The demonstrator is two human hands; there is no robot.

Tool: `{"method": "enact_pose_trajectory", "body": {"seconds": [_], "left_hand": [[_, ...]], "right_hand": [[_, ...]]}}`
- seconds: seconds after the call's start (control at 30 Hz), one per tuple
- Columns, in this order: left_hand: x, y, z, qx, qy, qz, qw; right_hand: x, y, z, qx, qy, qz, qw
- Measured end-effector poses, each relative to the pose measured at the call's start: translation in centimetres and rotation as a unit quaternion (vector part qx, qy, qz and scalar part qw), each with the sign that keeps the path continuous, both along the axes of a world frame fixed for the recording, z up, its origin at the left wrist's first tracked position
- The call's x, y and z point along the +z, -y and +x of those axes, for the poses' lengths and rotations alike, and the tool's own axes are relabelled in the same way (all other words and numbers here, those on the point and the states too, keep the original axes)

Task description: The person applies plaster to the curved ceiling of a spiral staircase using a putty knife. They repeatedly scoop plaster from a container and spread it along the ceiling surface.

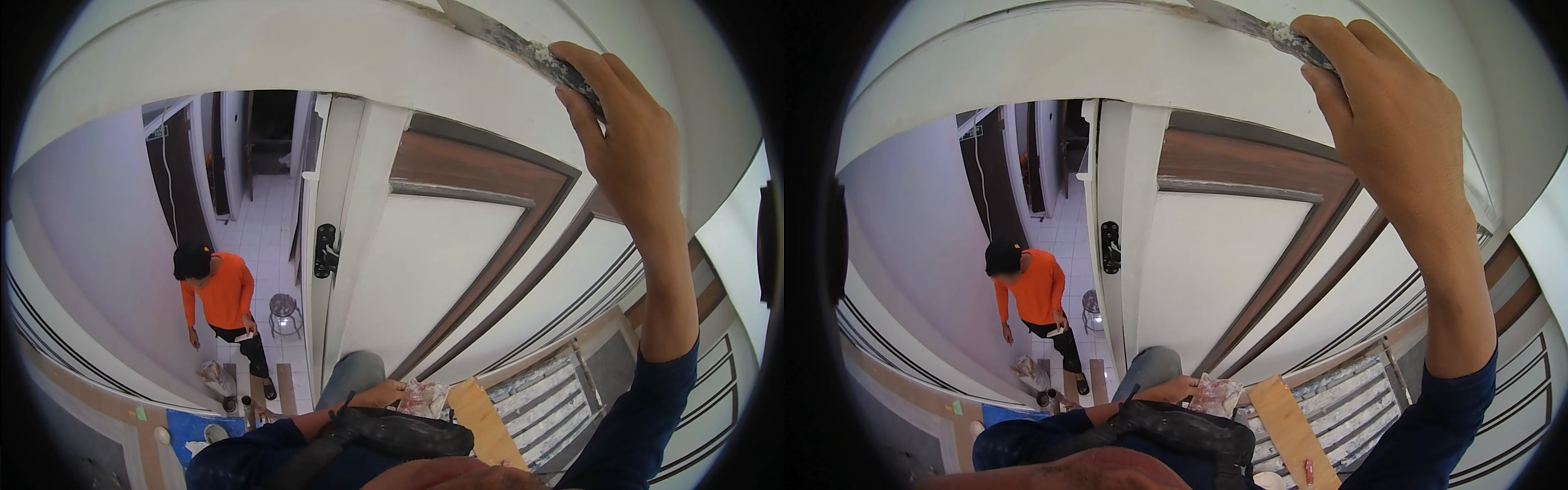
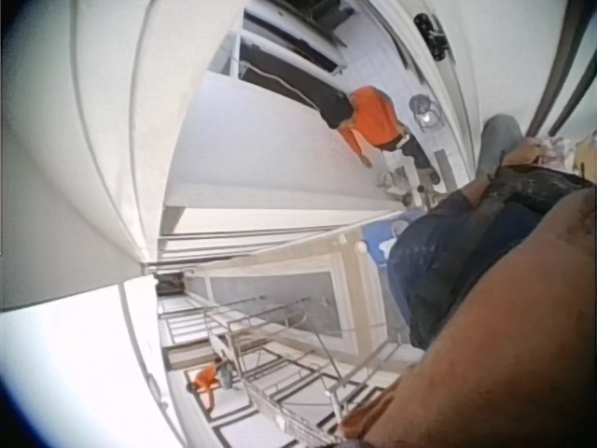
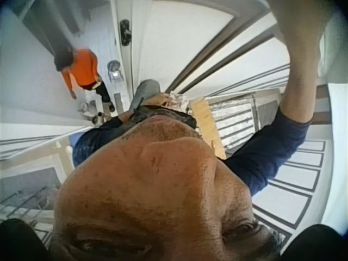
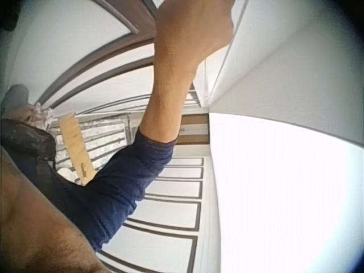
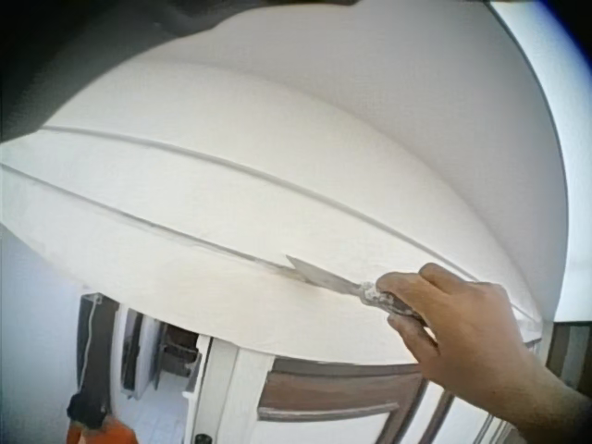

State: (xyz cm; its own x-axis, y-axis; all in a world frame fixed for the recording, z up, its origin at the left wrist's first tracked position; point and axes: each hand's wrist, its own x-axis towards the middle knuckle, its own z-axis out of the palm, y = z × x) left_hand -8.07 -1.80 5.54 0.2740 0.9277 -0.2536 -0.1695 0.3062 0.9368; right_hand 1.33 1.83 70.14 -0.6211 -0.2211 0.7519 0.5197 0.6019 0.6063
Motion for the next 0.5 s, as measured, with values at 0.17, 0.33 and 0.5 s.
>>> {"method": "enact_pose_trajectory", "body": {"seconds": [0.17,0.33,0.5], "left_hand": [[1.0,0.3,0.0,0.007,-0.006,0.010,1.000],[0.9,0.3,-0.1,0.004,-0.011,0.018,1.000],[5.0,1.6,0.0,0.025,0.046,-0.031,0.998]], "right_hand": [[0.5,0.7,0.8,0.009,0.002,0.011,1.000],[0.9,2.2,-0.8,0.086,0.025,0.043,0.995],[1.1,2.1,-1.4,0.047,0.045,0.040,0.997]]}}
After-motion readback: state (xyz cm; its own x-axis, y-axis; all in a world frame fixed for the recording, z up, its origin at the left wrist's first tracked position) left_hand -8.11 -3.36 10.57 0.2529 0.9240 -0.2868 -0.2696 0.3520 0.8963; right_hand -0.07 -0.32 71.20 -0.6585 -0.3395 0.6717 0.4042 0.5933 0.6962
